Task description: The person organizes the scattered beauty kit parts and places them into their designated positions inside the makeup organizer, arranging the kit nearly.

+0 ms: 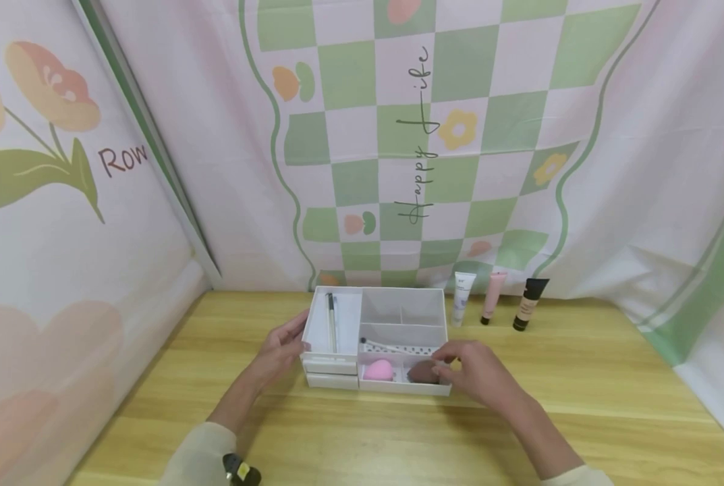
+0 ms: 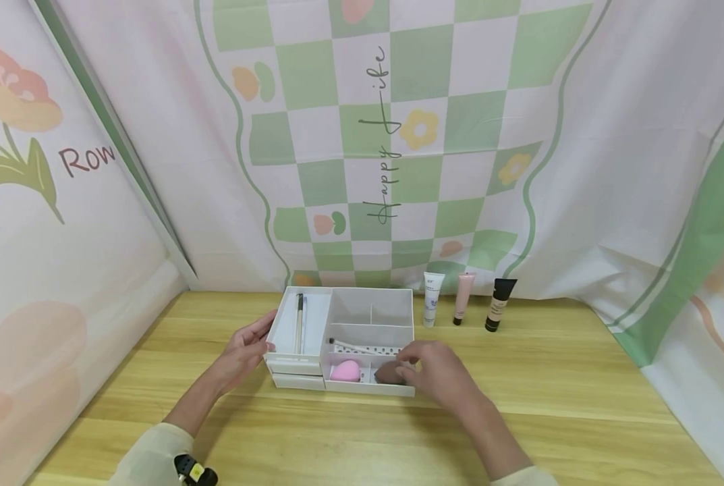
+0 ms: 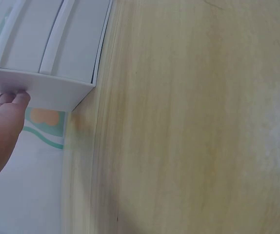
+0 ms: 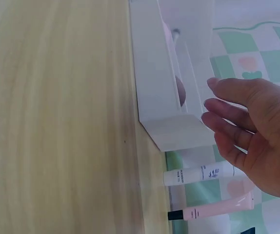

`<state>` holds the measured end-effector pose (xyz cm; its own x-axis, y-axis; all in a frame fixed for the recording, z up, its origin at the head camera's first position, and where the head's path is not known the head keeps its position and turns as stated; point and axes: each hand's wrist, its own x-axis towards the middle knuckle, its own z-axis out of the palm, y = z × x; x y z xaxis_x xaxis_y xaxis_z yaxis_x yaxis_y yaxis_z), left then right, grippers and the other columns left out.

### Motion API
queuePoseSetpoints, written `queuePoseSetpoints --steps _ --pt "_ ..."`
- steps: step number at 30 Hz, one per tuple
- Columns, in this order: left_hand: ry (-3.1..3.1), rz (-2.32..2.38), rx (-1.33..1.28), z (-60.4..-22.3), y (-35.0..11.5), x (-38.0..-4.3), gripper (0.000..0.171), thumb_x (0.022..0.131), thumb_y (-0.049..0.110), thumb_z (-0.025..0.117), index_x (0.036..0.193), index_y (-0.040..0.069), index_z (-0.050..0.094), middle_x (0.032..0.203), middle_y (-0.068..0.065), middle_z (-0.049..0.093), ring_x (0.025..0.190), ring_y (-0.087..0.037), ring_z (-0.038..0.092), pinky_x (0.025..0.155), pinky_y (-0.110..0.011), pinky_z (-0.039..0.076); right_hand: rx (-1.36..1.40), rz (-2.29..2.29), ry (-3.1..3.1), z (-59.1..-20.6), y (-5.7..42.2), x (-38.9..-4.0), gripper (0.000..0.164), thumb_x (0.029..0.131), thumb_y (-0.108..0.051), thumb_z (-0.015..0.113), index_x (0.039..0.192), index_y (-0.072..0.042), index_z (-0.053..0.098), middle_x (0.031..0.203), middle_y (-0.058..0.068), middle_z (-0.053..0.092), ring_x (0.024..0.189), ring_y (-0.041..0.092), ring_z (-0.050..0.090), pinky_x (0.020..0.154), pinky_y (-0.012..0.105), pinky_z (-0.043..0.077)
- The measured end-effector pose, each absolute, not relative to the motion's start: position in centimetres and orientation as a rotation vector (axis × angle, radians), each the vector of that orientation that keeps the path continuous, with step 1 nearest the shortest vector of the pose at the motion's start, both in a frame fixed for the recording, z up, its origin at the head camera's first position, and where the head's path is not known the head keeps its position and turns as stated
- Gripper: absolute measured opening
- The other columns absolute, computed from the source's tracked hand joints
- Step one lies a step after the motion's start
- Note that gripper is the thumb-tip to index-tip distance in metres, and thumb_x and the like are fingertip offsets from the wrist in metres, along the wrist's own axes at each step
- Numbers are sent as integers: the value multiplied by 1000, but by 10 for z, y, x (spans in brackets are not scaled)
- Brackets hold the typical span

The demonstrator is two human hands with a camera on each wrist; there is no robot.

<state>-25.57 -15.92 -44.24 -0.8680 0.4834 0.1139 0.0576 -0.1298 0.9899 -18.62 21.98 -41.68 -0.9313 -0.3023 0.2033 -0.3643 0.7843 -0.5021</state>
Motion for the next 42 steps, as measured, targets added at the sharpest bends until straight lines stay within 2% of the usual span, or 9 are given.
queuePoseSetpoints --steps 6,16,20,24,28,31,35,39,42 --pt "1843 2081 620 -441 -159 -255 77 93 -6 48 160 -5 10 172 -21 2 160 -36 3 119 -16 33 524 820 -2808 -415 231 -188 12 89 -17 75 100 -15 79 96 -3 78 87 10 69 76 34 61" --pt "1848 2080 604 -439 -159 -254 78 93 -5 49 160 -4 10 172 -21 2 160 -36 3 119 -17 32 448 835 -2697 -408 255 -193 11 89 -11 74 99 -10 78 93 0 79 85 15 71 84 48 62" --pt "1846 2083 602 -439 -158 -255 78 93 -5 49 160 -4 10 172 -21 3 160 -36 4 120 -18 32 421 843 -2638 -402 265 -197 11 89 -10 74 99 -7 78 94 4 80 87 19 73 86 53 63" --pt "1851 2081 600 -439 -158 -255 78 93 -5 50 160 -4 11 172 -20 4 160 -35 5 120 -18 32 342 882 -2592 -396 278 -201 13 92 -13 72 101 -5 78 100 12 80 94 13 71 90 58 61" --pt "1844 2085 596 -439 -158 -256 78 93 -5 50 160 -4 11 172 -21 4 160 -36 5 120 -20 32 209 933 -2537 -393 296 -204 19 95 -19 69 106 -6 77 105 10 79 93 -12 59 85 29 63" --pt "1841 2086 586 -439 -158 -255 79 92 -6 50 160 -4 11 171 -21 4 160 -36 6 121 -21 32 110 978 -2462 -391 310 -207 23 96 -23 69 109 -6 76 97 -16 75 89 -23 48 77 4 48" --pt "1848 2083 569 -439 -159 -255 79 92 -5 50 161 -3 11 172 -20 5 160 -35 7 121 -22 31 23 1038 -2348 -389 329 -215 26 95 -21 70 111 -1 74 89 -46 54 84 -23 51 71 -1 44" --pt "1850 2079 570 -440 -159 -255 80 92 -5 51 161 -3 12 172 -20 5 160 -35 7 121 -21 31 -92 1110 -2286 -387 348 -224 31 96 -24 69 117 -1 71 91 -49 50 84 -21 52 69 -2 46" --pt "1851 2081 582 -440 -159 -255 80 91 -5 51 160 -3 11 171 -21 5 160 -36 7 121 -21 31 -178 1204 -2259 -388 361 -230 30 97 -29 67 120 -10 71 93 -47 51 87 -20 52 74 -5 46"
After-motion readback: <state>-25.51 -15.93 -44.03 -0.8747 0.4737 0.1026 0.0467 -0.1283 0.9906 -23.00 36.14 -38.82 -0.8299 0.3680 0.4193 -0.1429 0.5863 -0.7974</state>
